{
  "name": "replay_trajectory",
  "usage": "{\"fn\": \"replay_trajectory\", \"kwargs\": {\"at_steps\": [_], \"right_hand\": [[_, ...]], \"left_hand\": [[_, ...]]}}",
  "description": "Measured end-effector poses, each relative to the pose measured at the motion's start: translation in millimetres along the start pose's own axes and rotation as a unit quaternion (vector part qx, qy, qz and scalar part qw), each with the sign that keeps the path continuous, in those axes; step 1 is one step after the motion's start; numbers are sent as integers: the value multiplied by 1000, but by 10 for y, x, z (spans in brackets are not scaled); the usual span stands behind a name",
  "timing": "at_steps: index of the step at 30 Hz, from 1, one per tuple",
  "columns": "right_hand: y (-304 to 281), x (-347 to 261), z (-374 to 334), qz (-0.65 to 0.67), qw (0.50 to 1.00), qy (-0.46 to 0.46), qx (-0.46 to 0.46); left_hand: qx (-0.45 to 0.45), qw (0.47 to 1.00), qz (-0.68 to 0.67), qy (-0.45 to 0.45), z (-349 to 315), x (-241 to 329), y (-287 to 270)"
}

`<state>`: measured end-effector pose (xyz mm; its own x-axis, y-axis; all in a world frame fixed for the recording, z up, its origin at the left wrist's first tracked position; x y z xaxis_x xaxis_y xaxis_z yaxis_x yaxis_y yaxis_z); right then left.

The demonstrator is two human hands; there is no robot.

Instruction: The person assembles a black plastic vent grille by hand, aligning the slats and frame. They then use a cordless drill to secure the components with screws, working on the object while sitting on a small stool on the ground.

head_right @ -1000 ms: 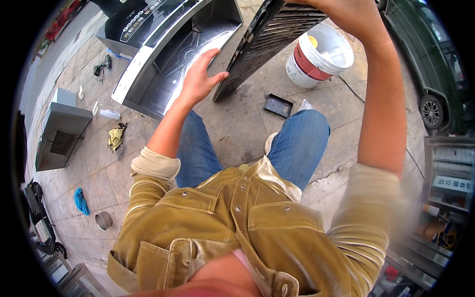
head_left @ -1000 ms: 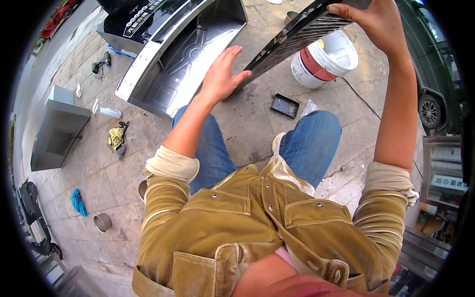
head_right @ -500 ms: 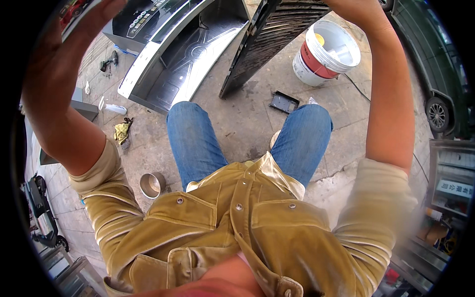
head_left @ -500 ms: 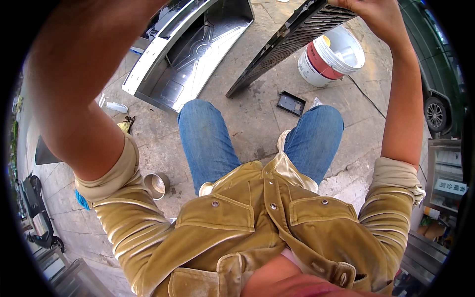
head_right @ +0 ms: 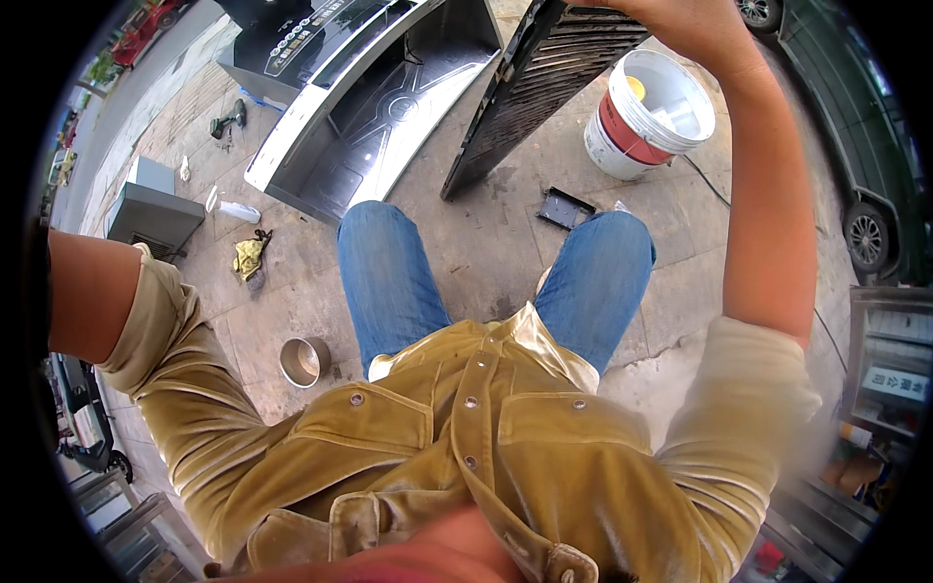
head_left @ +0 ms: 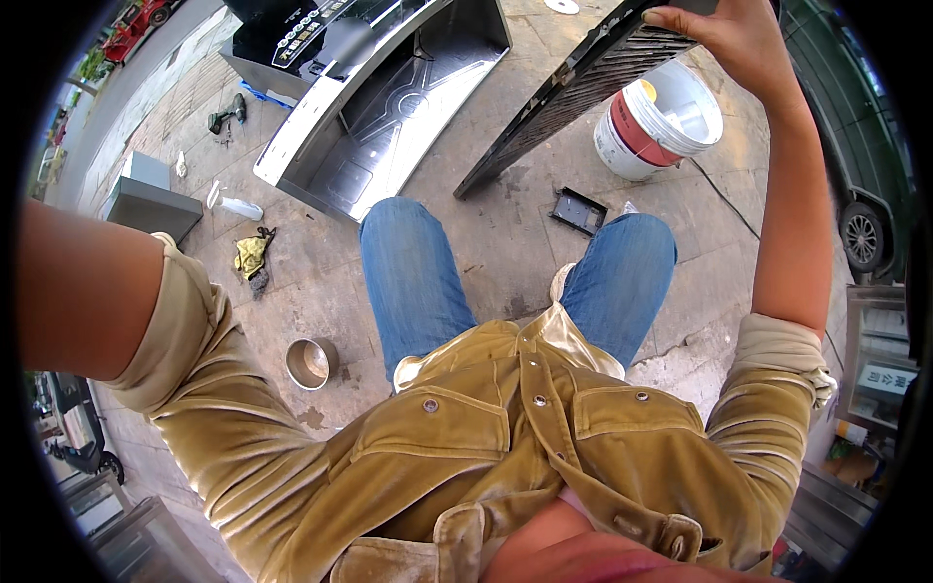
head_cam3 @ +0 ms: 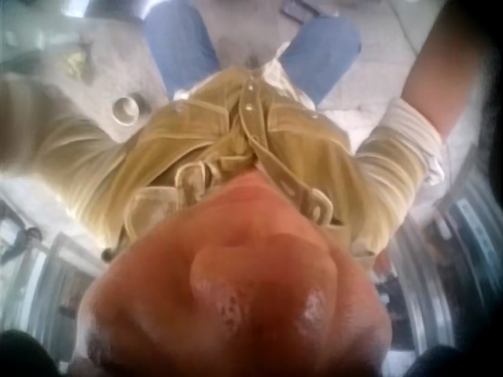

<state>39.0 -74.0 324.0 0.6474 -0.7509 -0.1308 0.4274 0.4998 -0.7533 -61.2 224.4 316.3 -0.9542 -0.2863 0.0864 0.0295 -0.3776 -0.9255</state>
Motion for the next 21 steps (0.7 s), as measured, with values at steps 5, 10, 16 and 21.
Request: {"fn": "replay_trajectory", "kwargs": {"at_steps": [5, 10, 16, 21], "right_hand": [[-46, -56, -9, 6, 998, 66, -4], [-28, 58, -33, -29, 998, 56, -25], [-106, -180, -22, -38, 998, 44, -7], [-99, -206, -34, -37, 999, 33, 0]], "left_hand": [[12, 1000, -6, -25, 26, -12, 26], [10, 997, -31, -73, -116, 19, 324], [15, 990, -62, -128, -198, -62, 958], [48, 989, -54, -128, -90, -207, 990]]}}
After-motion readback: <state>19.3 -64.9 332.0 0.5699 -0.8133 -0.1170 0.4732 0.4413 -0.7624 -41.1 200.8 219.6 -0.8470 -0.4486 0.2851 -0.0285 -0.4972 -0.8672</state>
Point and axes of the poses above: each hand's wrist, its own z-axis towards the middle knuckle, its own y-axis out of the palm, x = y × z, the point moved 10 cm from there along z, towards the middle knuckle, and after that the axes turned 4 degrees about y, right-handed, at the moved point
